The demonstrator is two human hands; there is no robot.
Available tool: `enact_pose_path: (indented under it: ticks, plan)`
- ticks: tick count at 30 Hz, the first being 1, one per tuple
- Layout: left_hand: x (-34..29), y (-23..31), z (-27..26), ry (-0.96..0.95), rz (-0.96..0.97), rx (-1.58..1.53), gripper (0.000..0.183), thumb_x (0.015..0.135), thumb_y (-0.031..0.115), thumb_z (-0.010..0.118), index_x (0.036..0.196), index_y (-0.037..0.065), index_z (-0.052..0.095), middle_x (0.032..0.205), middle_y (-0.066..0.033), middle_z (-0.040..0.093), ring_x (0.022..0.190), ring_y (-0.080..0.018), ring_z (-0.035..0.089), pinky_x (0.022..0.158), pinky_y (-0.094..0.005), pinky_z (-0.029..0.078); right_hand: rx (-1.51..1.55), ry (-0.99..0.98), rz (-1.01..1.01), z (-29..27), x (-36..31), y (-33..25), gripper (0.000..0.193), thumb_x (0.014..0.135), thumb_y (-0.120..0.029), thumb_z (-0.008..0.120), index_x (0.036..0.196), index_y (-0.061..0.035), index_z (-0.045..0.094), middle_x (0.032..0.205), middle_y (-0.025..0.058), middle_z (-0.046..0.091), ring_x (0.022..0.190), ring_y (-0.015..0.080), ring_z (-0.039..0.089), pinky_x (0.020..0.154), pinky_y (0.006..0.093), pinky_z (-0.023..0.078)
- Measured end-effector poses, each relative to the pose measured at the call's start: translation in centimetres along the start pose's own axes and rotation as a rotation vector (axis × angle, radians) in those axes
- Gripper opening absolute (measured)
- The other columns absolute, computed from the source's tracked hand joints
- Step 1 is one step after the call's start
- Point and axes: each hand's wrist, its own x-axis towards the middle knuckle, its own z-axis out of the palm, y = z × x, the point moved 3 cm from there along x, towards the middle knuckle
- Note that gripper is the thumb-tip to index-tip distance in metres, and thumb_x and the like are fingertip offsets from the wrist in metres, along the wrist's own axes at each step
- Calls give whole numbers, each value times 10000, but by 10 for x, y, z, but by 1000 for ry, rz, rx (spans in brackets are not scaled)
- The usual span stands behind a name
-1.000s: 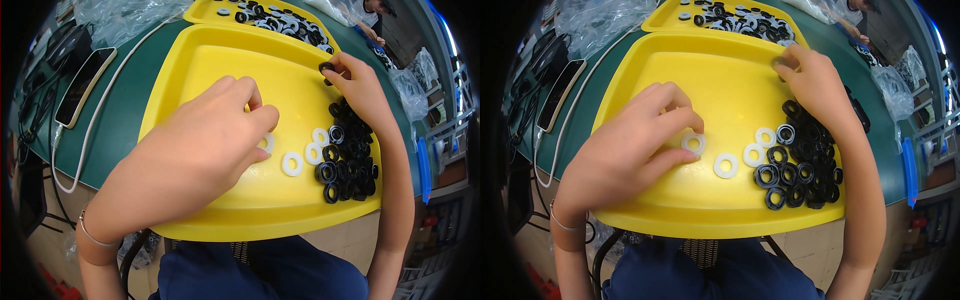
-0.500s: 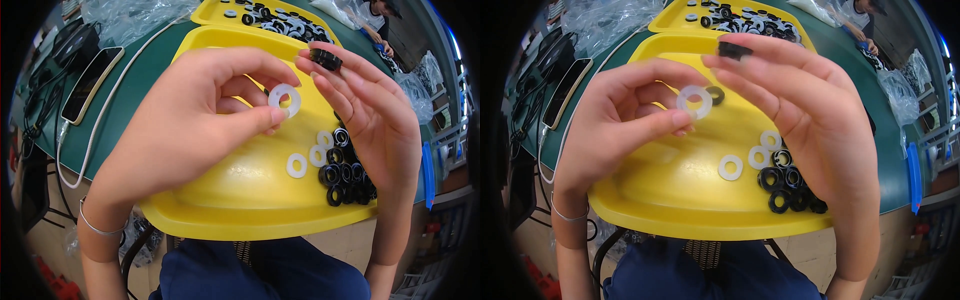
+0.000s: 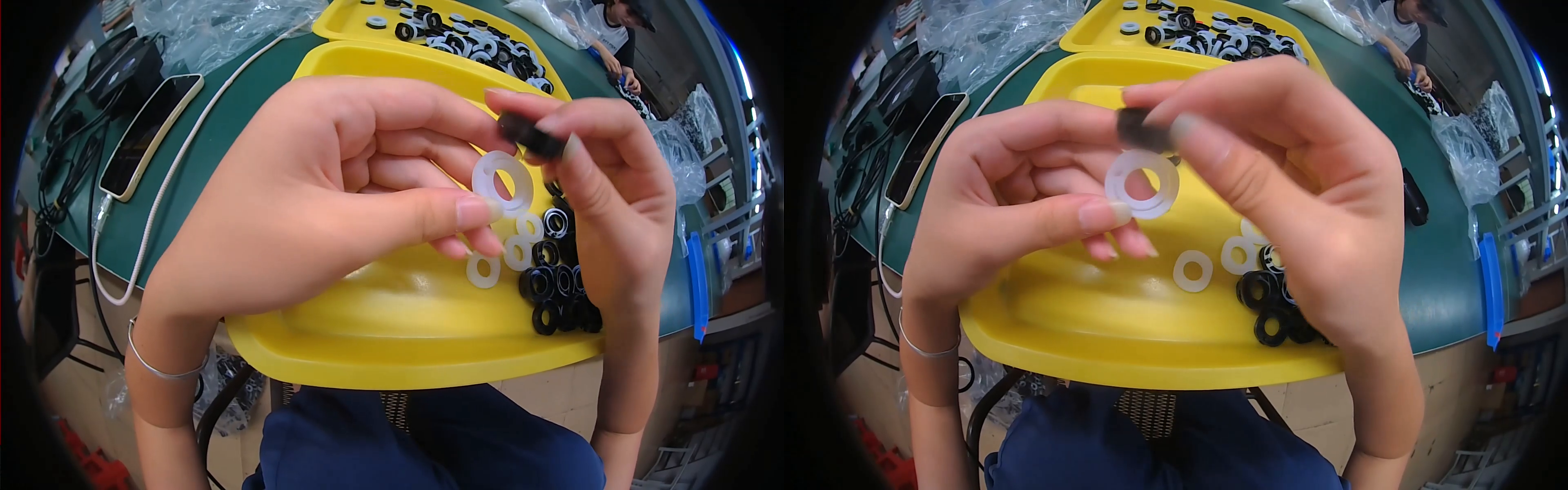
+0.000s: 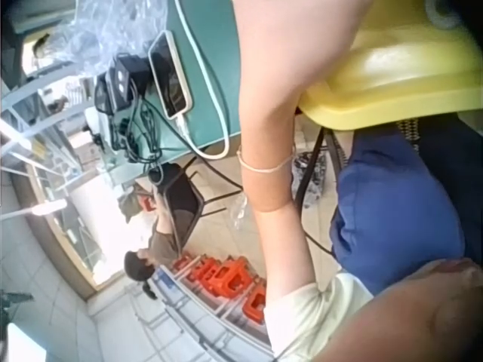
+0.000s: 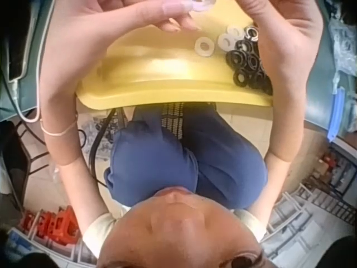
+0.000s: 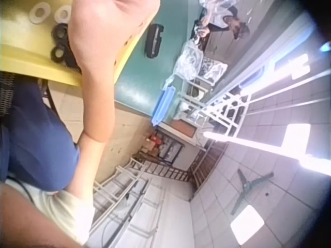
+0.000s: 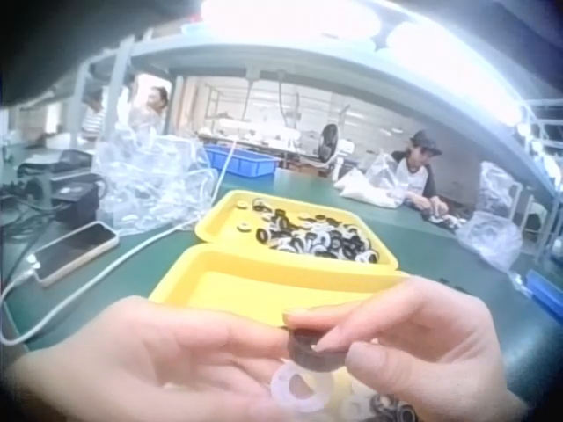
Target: The person assembles black plastic rings and white plastic washers together by hand on an assembly line.
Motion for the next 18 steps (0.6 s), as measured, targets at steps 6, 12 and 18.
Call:
enact_pose_path:
  ticks: [6,12,18]
  plan:
    - [-2,4,-1,-59,-3,-106,350,843,0,585,1164,-113,503,914,-167,650,735,-218,677,655,-251,549,-175,-104,-222,-2,2,-10,138,899,-112,540,978,0,527,1139,267,581,1061,270,554,939,371,414]
    - [0,3,-1,-71,22,-120,352,846,3,591,1164,-113,497,904,-170,651,750,-204,672,664,-259,549,-351,-176,-345,0,-1,-12,206,843,-159,609,946,-5,520,1146,260,578,1024,254,531,941,382,397]
    - [0,5,2,35,61,-12,345,812,-33,624,1133,-98,517,891,-161,653,754,-194,672,666,-253,546,-453,-163,-314,-1,-7,-16,250,819,-53,613,1035,32,521,1142,205,555,1045,233,533,932,360,407]
